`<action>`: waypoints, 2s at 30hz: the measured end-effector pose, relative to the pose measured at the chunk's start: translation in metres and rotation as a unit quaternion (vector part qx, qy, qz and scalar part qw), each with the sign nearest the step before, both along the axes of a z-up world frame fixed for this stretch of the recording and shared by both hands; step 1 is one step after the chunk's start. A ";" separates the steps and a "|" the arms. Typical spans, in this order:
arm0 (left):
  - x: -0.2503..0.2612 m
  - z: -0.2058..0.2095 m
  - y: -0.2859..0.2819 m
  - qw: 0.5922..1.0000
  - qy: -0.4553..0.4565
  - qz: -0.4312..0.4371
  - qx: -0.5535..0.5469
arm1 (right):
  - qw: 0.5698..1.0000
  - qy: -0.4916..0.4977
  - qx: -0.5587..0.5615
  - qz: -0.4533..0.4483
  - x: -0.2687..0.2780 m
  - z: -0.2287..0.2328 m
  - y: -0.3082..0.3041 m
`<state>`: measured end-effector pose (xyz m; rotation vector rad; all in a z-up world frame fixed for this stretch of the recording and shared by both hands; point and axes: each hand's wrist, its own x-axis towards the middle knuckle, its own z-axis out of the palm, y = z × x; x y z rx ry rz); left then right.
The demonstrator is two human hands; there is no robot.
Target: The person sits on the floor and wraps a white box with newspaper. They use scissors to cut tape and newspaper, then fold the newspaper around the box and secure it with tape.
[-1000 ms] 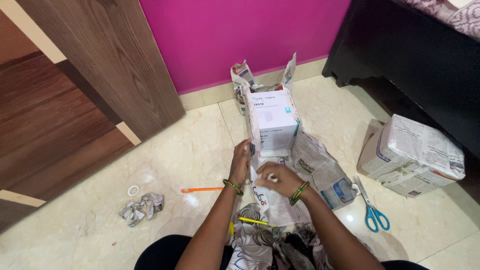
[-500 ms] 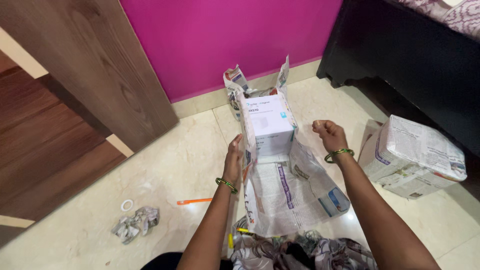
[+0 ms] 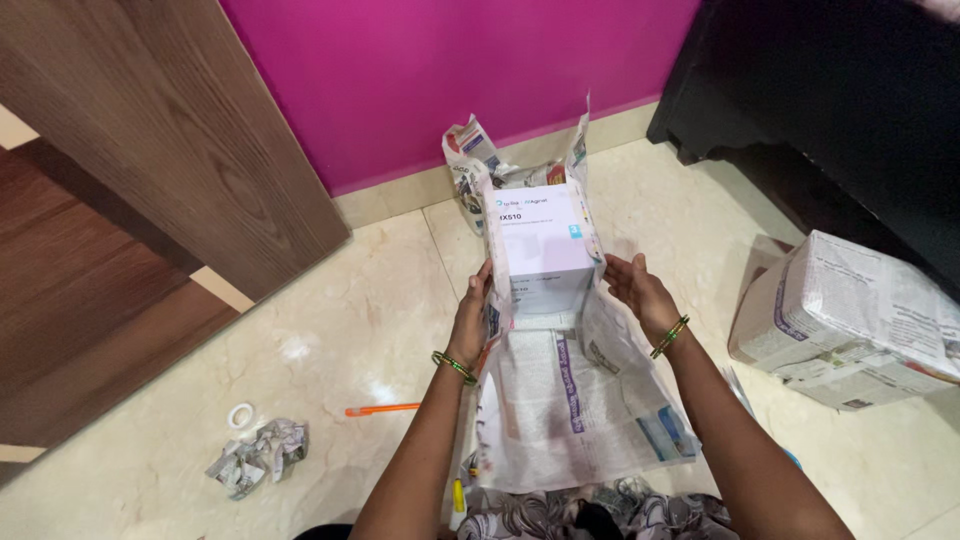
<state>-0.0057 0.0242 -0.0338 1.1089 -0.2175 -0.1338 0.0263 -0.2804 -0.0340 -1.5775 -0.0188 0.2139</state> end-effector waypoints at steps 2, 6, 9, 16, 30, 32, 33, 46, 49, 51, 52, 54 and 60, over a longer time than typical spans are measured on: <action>0.000 -0.001 0.004 1.000 -0.013 0.001 0.006 | 1.000 0.009 -0.001 -0.004 -0.005 0.001 0.001; -0.004 -0.002 0.011 1.000 0.006 0.010 0.008 | 1.000 0.016 -0.013 -0.011 -0.012 0.005 0.002; -0.008 -0.003 0.017 0.999 0.025 0.019 0.020 | 1.000 0.012 -0.026 -0.012 -0.015 0.006 0.003; -0.014 -0.003 0.021 0.987 -0.017 0.058 0.152 | 0.997 -0.026 -0.079 0.000 -0.019 -0.008 0.005; -0.015 0.001 0.020 0.927 -0.071 0.065 0.362 | 0.942 -0.241 -0.232 -0.002 -0.041 -0.001 0.030; -0.013 -0.001 0.020 0.933 -0.079 0.062 0.345 | 0.956 -0.216 -0.195 -0.029 -0.043 -0.004 0.032; -0.012 -0.002 0.021 0.933 -0.082 0.063 0.344 | 0.962 -0.203 -0.177 -0.043 -0.043 -0.005 0.033; -0.045 0.076 -0.012 0.691 -0.171 0.112 0.693 | 0.910 -0.301 -0.180 -0.220 -0.049 0.010 0.039; -0.057 0.076 -0.029 0.681 -0.229 0.087 0.690 | 0.905 -0.314 -0.196 -0.211 -0.053 0.018 0.041; -0.060 0.070 -0.035 0.678 -0.237 0.064 0.693 | 0.903 -0.316 -0.209 -0.202 -0.053 0.021 0.044; -0.060 0.067 -0.037 0.678 -0.235 0.055 0.694 | 0.898 -0.333 -0.213 -0.195 -0.054 0.022 0.045; -0.057 0.061 -0.040 0.679 -0.229 0.039 0.697 | 0.885 -0.368 -0.220 -0.181 -0.054 0.022 0.046; -0.054 0.056 -0.040 0.680 -0.205 0.005 0.704 | 0.907 -0.322 -0.228 -0.147 -0.055 0.020 0.050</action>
